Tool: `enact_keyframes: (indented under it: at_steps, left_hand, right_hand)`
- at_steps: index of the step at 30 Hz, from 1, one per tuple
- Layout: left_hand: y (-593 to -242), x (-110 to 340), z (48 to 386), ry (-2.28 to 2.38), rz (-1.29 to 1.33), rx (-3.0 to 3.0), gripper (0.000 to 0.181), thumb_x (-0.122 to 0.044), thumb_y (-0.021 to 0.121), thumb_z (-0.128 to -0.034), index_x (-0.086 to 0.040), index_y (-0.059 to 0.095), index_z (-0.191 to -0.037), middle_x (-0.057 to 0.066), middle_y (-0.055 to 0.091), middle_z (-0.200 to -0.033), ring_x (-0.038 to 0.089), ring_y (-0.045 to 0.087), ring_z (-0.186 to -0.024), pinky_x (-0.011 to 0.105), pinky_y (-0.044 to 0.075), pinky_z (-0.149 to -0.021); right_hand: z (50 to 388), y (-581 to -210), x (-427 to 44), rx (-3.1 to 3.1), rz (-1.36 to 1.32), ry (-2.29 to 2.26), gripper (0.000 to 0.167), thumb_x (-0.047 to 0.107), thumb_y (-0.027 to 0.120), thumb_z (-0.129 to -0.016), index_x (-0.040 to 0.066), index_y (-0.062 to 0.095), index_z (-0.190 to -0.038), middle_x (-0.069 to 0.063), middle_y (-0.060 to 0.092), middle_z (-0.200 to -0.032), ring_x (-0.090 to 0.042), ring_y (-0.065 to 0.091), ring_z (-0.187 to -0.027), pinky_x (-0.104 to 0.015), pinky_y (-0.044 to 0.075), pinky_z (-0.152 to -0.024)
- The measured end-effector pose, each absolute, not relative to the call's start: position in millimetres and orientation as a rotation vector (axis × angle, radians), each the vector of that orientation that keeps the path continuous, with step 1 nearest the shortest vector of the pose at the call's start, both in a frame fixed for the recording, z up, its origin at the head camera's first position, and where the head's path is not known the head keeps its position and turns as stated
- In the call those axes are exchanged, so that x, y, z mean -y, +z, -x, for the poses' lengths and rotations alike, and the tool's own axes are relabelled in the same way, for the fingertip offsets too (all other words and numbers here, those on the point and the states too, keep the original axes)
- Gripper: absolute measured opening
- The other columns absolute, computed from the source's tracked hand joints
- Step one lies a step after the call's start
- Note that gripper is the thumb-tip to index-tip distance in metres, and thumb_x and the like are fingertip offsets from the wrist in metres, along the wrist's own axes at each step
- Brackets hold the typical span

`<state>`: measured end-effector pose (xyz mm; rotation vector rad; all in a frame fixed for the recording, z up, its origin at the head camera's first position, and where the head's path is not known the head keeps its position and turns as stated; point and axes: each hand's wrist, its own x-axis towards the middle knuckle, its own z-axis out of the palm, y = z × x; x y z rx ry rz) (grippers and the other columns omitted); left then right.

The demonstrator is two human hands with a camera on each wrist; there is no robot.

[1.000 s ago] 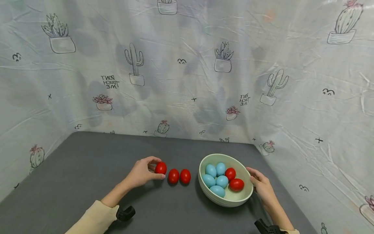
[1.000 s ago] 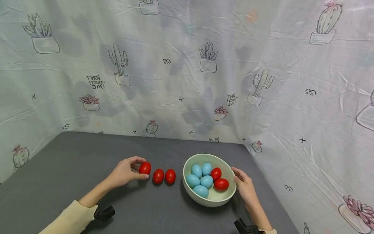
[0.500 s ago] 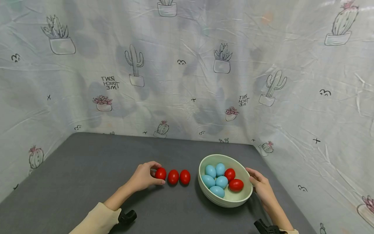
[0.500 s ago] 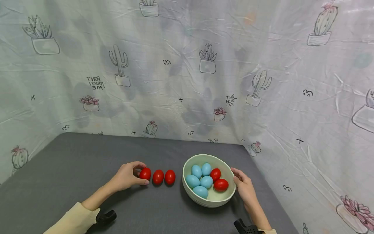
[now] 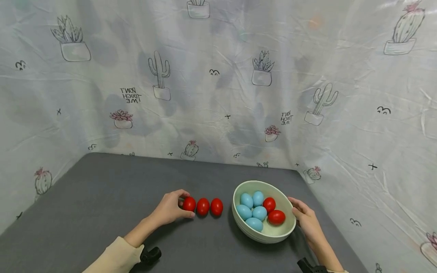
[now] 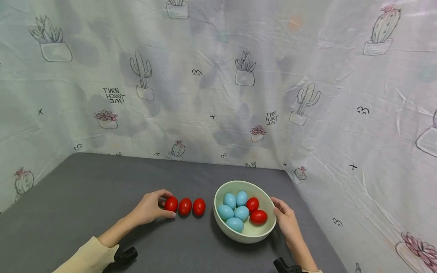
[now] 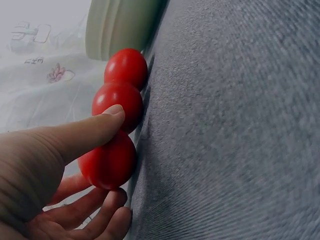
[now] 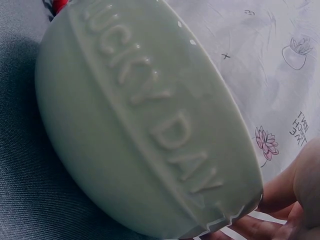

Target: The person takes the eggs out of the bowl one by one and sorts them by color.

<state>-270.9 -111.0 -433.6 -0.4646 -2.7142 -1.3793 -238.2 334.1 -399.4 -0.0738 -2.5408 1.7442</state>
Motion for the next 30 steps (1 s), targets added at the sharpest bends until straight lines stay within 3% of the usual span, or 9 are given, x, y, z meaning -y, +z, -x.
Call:
enact_keyframes:
  at_steps: [15, 30]
  left_hand:
    - [-432, 110, 271, -1.346, 0.483, 2.746, 0.072, -0.031, 0.095, -0.0642, -0.002, 0.064, -0.121, 0.006, 0.064, -0.108, 0.017, 0.06, -0.089, 0.036, 0.054, -0.073]
    - [-421, 119, 273, -1.35, 0.489, 2.822, 0.081, -0.031, 0.095, -0.0635, -0.001, 0.058, -0.129, 0.011, 0.06, -0.123, 0.023, 0.06, -0.099, 0.04, 0.054, -0.078]
  right_hand:
    - [237, -403, -336, 2.524, 0.038, 1.736, 0.04, 0.01, 0.041, -0.107, -0.002, 0.043, -0.145, -0.024, 0.049, -0.139, -0.016, 0.059, -0.108, -0.028, 0.053, -0.081]
    - [239, -402, -335, 2.54, 0.068, 1.732, 0.04, 0.01, 0.04, -0.107, -0.001, 0.043, -0.145, -0.023, 0.048, -0.141, -0.017, 0.058, -0.111, -0.028, 0.053, -0.081]
